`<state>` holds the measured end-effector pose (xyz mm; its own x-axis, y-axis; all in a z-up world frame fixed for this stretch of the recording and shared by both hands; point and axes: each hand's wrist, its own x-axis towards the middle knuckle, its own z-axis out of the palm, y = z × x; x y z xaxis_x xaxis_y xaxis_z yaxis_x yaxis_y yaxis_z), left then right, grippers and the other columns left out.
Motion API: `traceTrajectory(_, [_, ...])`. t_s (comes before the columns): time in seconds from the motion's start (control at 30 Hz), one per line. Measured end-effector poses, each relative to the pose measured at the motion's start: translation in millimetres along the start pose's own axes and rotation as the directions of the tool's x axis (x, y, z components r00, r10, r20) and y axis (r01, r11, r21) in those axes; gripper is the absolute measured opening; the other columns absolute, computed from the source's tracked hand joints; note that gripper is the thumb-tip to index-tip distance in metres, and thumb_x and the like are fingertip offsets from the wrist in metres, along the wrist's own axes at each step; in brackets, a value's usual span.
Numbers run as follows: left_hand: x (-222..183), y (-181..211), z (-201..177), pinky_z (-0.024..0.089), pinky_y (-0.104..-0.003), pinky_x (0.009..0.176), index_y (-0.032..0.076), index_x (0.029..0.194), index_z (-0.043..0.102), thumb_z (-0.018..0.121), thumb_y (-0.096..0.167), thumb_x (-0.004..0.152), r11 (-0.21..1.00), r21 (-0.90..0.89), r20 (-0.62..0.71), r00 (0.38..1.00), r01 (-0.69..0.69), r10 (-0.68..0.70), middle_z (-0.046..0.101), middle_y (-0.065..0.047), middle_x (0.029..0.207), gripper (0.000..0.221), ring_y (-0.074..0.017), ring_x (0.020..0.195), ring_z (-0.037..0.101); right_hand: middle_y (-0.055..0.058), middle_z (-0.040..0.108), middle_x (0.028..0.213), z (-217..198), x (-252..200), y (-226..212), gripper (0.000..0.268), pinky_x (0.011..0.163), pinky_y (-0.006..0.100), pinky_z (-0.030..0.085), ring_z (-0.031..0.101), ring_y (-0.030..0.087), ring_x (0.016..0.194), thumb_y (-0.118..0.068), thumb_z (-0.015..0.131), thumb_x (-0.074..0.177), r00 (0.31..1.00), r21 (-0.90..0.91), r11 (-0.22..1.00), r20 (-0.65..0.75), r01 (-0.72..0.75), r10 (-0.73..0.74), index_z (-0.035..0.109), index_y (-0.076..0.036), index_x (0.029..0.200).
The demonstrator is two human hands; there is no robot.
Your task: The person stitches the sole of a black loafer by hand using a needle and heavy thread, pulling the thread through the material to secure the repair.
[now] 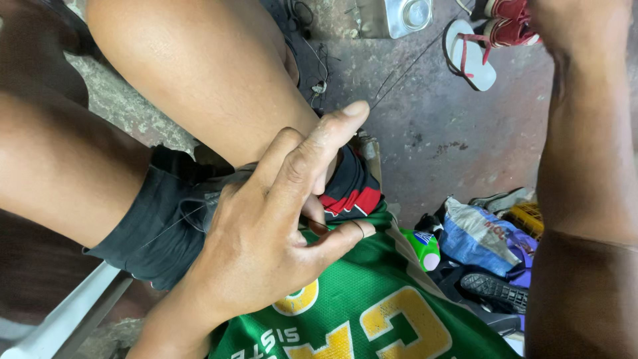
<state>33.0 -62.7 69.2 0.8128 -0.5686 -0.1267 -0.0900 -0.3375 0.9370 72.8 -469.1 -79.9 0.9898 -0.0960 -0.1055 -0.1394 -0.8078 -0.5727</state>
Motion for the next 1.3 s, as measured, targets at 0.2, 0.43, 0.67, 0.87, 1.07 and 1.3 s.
traceTrajectory(0.2, [2,4,-2,0.059,-0.025,0.063,0.007,0.148,0.042,0.091,0.015,0.077,0.998,-0.05,-0.02,0.999,-0.029,0.028,0.062,-0.01,0.121,0.087,-0.0118,0.068,0.064,0.005,0.064,0.095,36,3,124,0.043,0.071,0.028,0.052,0.061,0.018,0.082,-0.047,0.048,0.101,0.848,0.479,0.741,0.012,-0.471,0.531,0.062,-0.007,0.106])
traceTrajectory(0.43, [3,2,0,0.063,-0.034,0.097,0.008,0.154,0.039,0.089,0.018,0.088,0.997,0.022,-0.065,0.995,-0.079,0.08,0.055,-0.015,0.149,0.083,-0.0302,0.125,0.071,-0.001,0.058,0.074,128,-125,-39,0.043,0.051,0.023,0.047,0.056,0.009,0.058,-0.043,0.046,0.114,0.841,0.83,-0.202,0.539,-0.52,0.05,0.066,-0.005,0.107])
traceTrajectory(0.67, [7,6,3,0.063,-0.034,0.095,0.003,0.152,0.037,0.086,0.015,0.085,0.994,0.031,-0.058,0.992,-0.106,0.108,0.052,-0.015,0.152,0.084,-0.032,0.126,0.069,0.01,0.064,0.094,43,-153,-127,0.024,0.073,0.036,0.055,0.065,0.02,0.078,-0.023,0.044,0.115,0.875,0.663,0.749,0.357,0.01,-0.327,0.058,-0.005,0.121])
traceTrajectory(0.87, [9,9,3,0.06,-0.025,0.068,0.005,0.149,0.041,0.086,0.012,0.082,0.999,-0.034,-0.018,1.0,0.024,-0.024,0.055,-0.014,0.15,0.081,-0.015,0.083,0.075,0.016,0.072,0.106,31,-159,-147,0.027,0.078,0.037,0.059,0.075,0.022,0.089,-0.015,0.056,0.106,0.843,0.544,0.828,0.376,0.134,-0.384,0.053,-0.001,0.13])
traceTrajectory(1.07, [-9,-6,5,0.059,-0.024,0.08,0.009,0.151,0.046,0.083,0.011,0.09,0.993,0.028,-0.092,0.989,-0.115,0.117,0.049,-0.014,0.155,0.071,-0.0143,0.095,0.074,0.01,0.066,0.109,37,-159,-169,0.049,0.077,0.029,0.055,0.067,0.016,0.091,-0.014,0.067,0.102,0.862,0.759,0.65,0.305,0.038,-0.406,0.045,-0.001,0.143])
traceTrajectory(1.3, [-93,-66,-27,0.05,-0.02,0.071,0.005,0.142,0.056,0.069,0.02,0.102,0.995,-0.003,-0.584,0.808,0.1,-0.083,0.048,-0.015,0.151,0.044,-0.0084,0.075,0.057,-0.003,0.05,0.087,29,-147,-182,0.081,0.068,0.022,0.037,0.043,0.008,0.073,-0.015,0.084,0.084,0.857,0.814,0.546,0.414,-0.198,-0.306,0.043,0.001,0.152])
